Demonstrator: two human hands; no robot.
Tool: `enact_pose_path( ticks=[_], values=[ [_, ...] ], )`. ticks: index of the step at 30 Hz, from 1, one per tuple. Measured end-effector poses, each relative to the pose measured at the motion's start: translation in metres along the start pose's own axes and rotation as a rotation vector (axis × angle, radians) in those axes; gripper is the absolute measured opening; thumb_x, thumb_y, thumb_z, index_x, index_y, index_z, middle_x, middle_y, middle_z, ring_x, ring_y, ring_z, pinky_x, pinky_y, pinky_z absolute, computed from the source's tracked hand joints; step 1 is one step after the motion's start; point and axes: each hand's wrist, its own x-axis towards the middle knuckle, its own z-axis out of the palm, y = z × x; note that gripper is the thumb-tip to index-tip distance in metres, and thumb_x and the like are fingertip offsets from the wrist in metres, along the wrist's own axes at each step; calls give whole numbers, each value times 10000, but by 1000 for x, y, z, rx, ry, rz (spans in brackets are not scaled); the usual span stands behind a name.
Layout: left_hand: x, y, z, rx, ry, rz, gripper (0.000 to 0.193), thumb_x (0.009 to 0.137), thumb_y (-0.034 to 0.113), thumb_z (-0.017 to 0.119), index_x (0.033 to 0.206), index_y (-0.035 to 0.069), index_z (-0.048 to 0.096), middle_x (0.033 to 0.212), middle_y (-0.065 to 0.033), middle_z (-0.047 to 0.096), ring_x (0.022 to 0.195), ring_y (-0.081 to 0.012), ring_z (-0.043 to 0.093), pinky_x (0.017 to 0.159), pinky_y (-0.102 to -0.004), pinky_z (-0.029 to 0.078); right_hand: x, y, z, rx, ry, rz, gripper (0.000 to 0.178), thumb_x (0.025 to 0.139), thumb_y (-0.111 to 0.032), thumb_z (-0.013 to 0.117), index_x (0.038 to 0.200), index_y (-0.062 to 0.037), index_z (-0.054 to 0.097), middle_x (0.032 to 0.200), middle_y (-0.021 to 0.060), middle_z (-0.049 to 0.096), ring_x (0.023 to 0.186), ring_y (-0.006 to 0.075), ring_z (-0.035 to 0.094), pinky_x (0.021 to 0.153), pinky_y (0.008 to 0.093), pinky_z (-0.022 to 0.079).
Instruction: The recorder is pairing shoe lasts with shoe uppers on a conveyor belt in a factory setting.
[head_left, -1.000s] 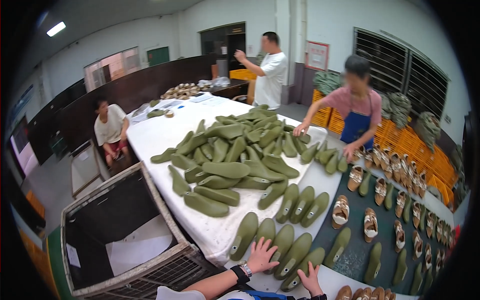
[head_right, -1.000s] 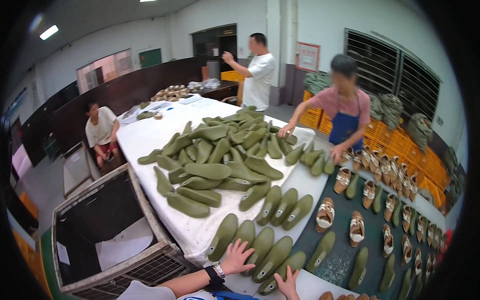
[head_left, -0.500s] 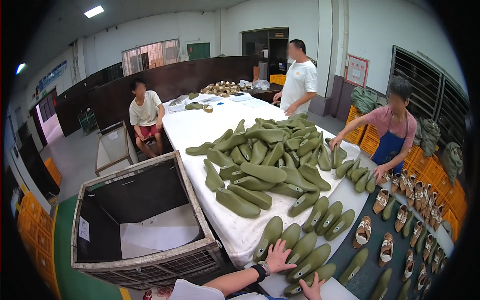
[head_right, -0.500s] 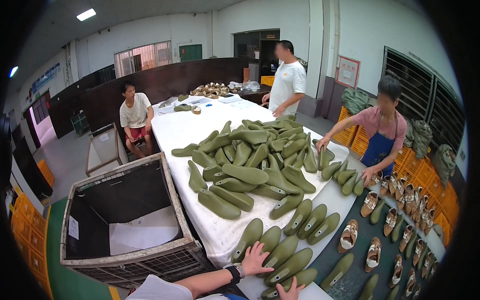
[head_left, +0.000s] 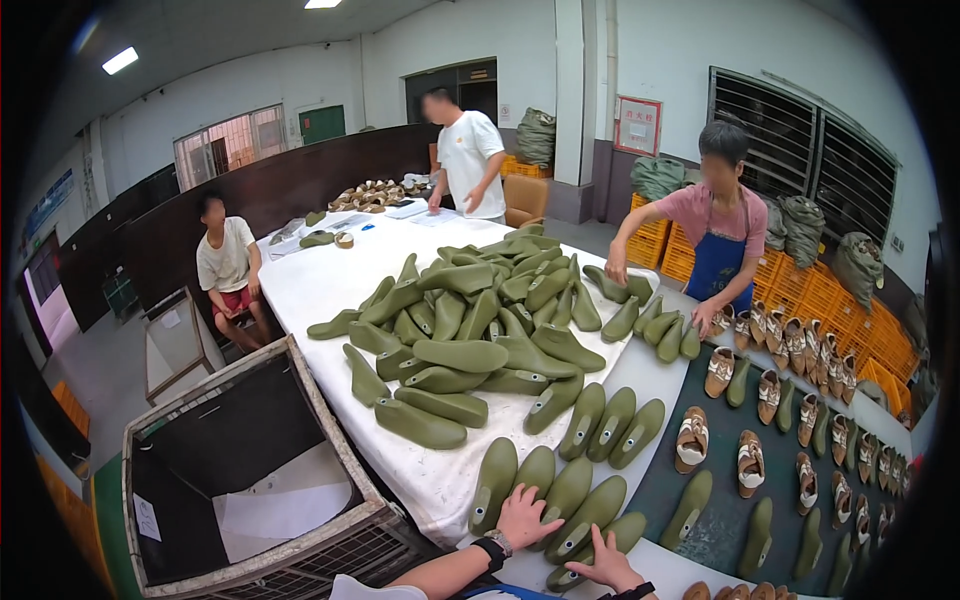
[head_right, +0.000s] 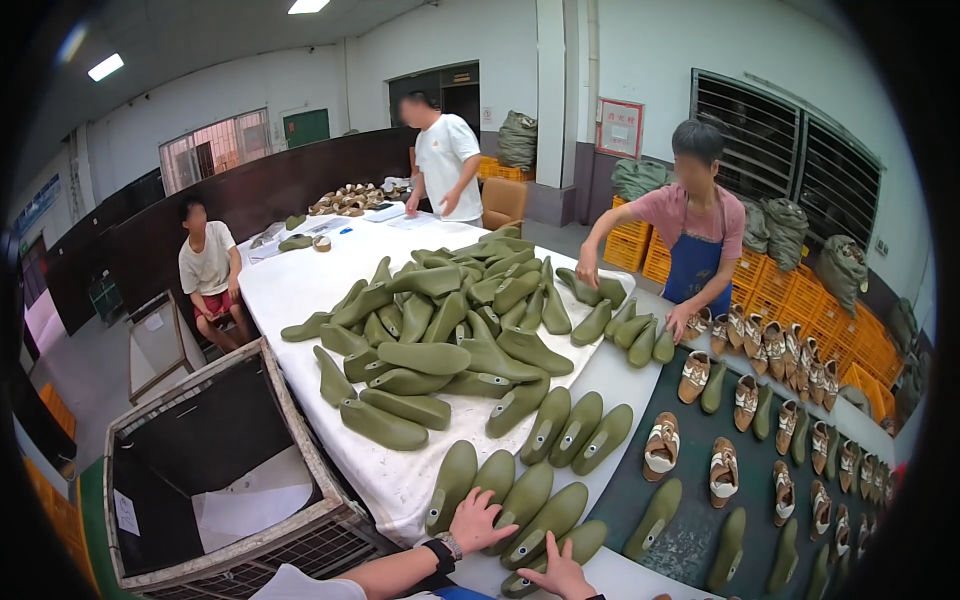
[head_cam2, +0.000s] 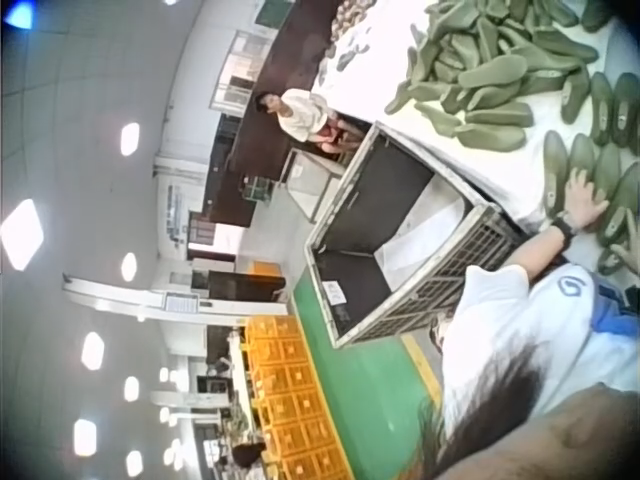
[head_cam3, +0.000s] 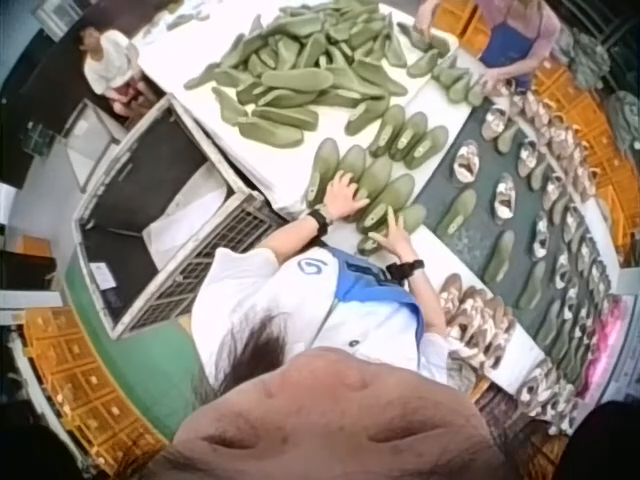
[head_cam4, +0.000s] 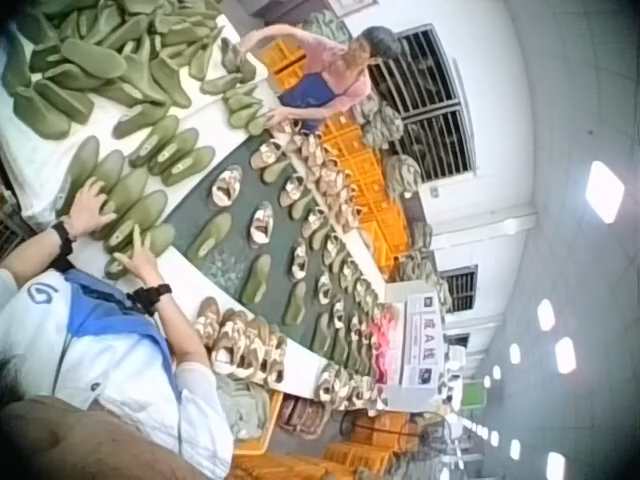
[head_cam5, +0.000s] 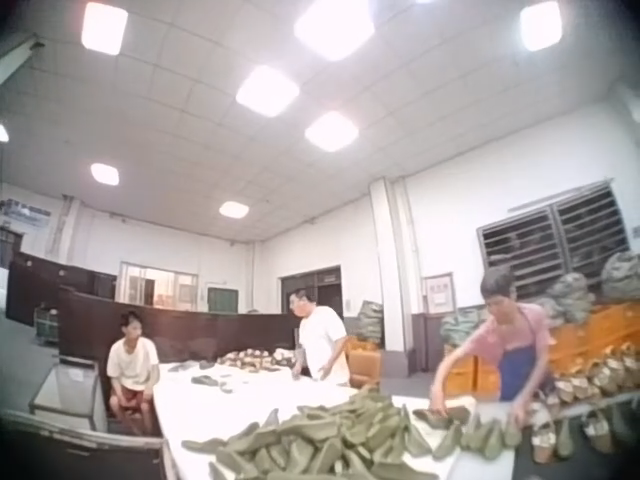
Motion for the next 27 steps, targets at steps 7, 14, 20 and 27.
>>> enact_pose_path(
  ticks=[7, 14, 20, 27],
  values=[
    [0, 0, -1, 28, 14, -6, 551, 732, 565, 614, 961, 68, 674, 1219, -155, 497, 1203, -370, 396, 957, -470, 385, 19, 11, -2, 39, -32, -193, 1204, 619, -649, 695, 1427, -14, 67, 1390, 261, 291, 1251, 377, 386, 1006, 391, 366],
    [4, -3, 8, 12, 75, 15, 522, 717, 537, 646, 928, 61, 675, 1179, -156, 517, 1178, -372, 418, 933, -458, 410, 37, 29, 8, 40, 5, -234, 1170, 613, -615, 725, 1416, -9, 127, 1343, 245, 376, 1220, 367, 427, 1001, 389, 370],
    [6, -2, 7, 9, 64, 16, 517, 717, 531, 644, 920, 56, 676, 1182, -156, 515, 1179, -373, 413, 938, -457, 406, 34, 26, 2, 84, 39, -265, 1113, 618, -579, 739, 1414, -43, 175, 1305, 224, 425, 1189, 348, 462, 966, 391, 400],
    [6, -1, 7, 11, 43, 24, 512, 726, 529, 631, 904, 52, 676, 1186, -159, 518, 1189, -377, 401, 950, -462, 391, 28, 20, -2, 42, 48, -253, 1078, 627, -565, 736, 1418, -78, 188, 1305, 197, 434, 1164, 340, 486, 939, 389, 424]
  ],
)
